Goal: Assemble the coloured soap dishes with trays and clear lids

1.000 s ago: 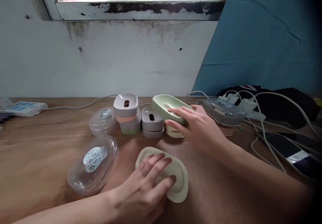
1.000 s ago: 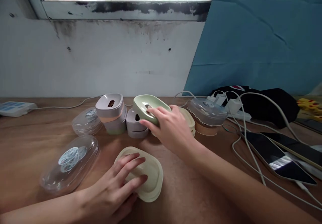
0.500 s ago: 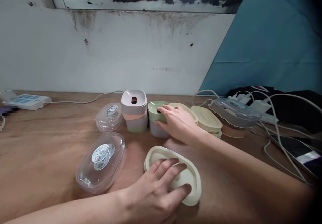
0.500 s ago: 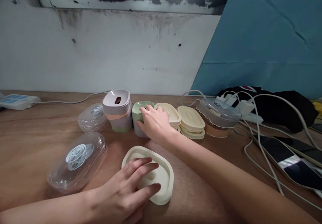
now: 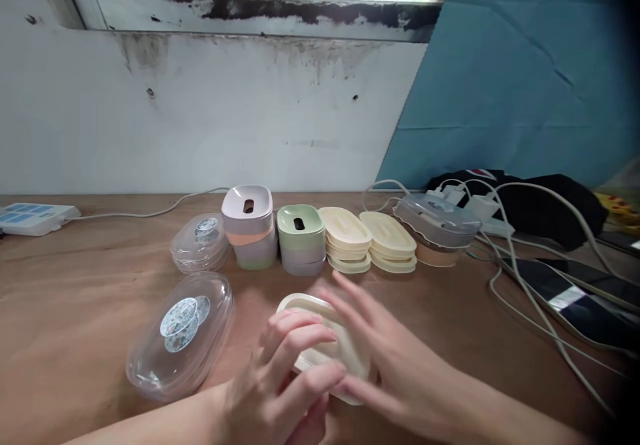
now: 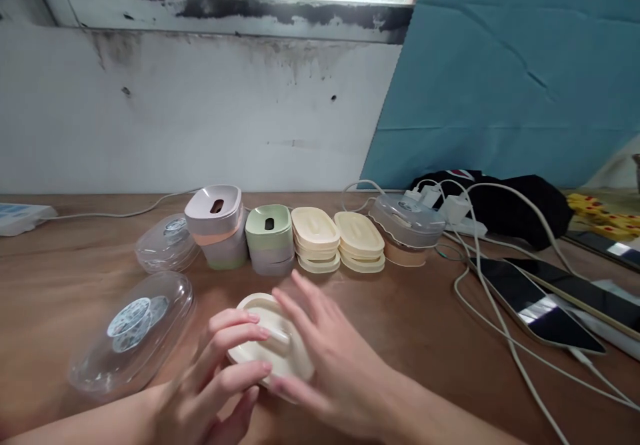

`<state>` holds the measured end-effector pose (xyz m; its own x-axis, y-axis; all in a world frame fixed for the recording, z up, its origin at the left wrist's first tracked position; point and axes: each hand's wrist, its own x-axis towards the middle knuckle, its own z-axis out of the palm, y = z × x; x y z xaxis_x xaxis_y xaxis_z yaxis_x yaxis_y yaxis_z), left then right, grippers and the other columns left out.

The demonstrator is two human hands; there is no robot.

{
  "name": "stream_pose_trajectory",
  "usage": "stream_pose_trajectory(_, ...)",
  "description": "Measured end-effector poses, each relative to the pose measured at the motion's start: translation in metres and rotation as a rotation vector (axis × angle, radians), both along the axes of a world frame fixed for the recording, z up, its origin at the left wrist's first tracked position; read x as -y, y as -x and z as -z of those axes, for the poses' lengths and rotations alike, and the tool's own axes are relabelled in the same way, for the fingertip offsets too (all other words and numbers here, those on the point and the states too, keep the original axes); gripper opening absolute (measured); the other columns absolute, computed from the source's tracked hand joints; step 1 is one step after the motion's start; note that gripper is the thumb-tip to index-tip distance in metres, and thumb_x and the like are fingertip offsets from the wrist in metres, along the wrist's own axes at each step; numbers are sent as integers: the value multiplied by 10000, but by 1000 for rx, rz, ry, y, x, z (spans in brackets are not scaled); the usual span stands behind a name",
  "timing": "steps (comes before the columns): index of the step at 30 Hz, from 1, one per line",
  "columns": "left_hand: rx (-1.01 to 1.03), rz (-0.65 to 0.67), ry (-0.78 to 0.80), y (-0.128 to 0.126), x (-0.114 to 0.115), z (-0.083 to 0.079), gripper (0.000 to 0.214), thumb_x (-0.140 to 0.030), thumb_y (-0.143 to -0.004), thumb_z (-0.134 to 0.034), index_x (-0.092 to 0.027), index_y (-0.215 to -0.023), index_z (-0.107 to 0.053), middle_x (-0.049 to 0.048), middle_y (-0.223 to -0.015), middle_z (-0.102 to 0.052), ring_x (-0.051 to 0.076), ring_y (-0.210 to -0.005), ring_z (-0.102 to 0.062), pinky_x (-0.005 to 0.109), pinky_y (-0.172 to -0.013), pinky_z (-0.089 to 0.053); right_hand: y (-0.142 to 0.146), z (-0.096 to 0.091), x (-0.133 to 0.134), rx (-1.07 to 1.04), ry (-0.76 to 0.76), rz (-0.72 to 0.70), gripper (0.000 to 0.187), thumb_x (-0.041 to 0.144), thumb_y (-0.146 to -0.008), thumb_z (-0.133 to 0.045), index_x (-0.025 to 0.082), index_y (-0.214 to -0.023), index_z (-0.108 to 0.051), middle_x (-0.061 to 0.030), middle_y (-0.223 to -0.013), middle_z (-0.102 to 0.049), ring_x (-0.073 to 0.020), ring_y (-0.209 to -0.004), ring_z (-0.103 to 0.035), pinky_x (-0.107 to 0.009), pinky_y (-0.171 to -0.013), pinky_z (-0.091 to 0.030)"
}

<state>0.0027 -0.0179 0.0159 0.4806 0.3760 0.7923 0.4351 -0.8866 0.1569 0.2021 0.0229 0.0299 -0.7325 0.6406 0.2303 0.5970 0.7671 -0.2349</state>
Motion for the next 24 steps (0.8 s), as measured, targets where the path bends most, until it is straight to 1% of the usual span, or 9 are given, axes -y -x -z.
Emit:
stream_pose_trajectory(2, 54, 4, -20, 0, 2, 0, 371, 18, -660, -428, -123, -998, -492, 145, -1078, -538, 249, -1064, -482, 435, -897, -439, -12, 14, 17, 26, 89, -54, 688, 397, -803, -540, 215, -1396, -242, -157, -1454, -229, -313, -1343, -192, -484, -999, -348)
stream_pose_trajectory(4, 72, -10, -28, 0, 4, 1, 365, 15, -674, -429, -128, -1005, -490, 144, -1089, -537, 255, -1063, -483, 452, -892, -438, -19, 20, 25, -17, 100, -27, 644, 306, -795, -542, 227, -1377, -279, -150, -1414, -296, -299, -1325, -241, -463, -992, -366)
stream_pose_trajectory(7, 110, -87, -23, 1, 7, 3, 354, 9, -691, -449, -159, -1000, -488, 119, -1091, -530, 260, -1074, -477, 470, -901, -424, -32, 11, 21, -154, -4, 96, 644, 250, -779, -519, 211, -1371, -269, -156, -1339, -340, -284, -1267, -332, -418, -960, -410)
stream_pose_trajectory(9, 138, -119, -28, 2, 9, 4, 365, 18, -682, -449, -173, -992, -482, 98, -1083, -520, 252, -1072, -475, 470, -911, -415, -43, -4, 6, -211, -129, 250, 583, 278, -807, -484, 207, -1354, -296, -157, -1297, -338, -285, -1224, -376, -426, -956, -408)
stream_pose_trajectory(12, 113, -103, -27, 2, 9, 4, 367, 18, -676, -439, -174, -984, -487, 93, -1089, -509, 251, -1067, -470, 475, -909, -412, -58, -30, -31, -205, -284, 574, 510, 403, -867, -408, 152, -1311, -390, -184, -1252, -344, -306, -1163, -425, -431, -938, -407)
stream_pose_trajectory(16, 78, -62, -16, 0, 8, 2, 313, 25, -686, -407, -180, -888, -529, 92, -1017, -560, 247, -1022, -503, 452, -856, -440, -58, -41, -86, 112, -299, 889, 537, 471, -891, -348, 156, -1321, -409, -189, -1197, -455, -326, -1057, -502, -442, -858, -426)
stream_pose_trajectory(20, 98, -88, -62, -2, 4, 2, 287, 36, -675, -404, -182, -804, -539, 86, -940, -589, 229, -972, -534, 390, -800, -464, -46, -28, -107, 224, -249, 899, 489, 509, -876, -349, 180, -1139, -597, -181, -1045, -582, -350, -949, -542, -450, -720, -456)
stream_pose_trajectory(22, 112, -88, -99, -2, 2, 4, 279, 36, -670, -406, -184, -783, -536, 84, -918, -591, 226, -953, -540, 375, -778, -472, -45, -24, -105, 226, -266, 891, 485, 502, -882, -338, 195, -1163, -586, -174, -1094, -570, -346, -989, -521, -445, -750, -442)
stream_pose_trajectory(24, 109, -72, -115, -2, -1, 7, 273, 29, -674, -403, -186, -779, -534, 87, -921, -586, 227, -951, -535, 373, -771, -474, -51, -27, -102, 207, -315, 908, 507, 485, -894, -321, 185, -1259, -503, -188, -1231, -483, -357, -1102, -449, -464, -834, -396)
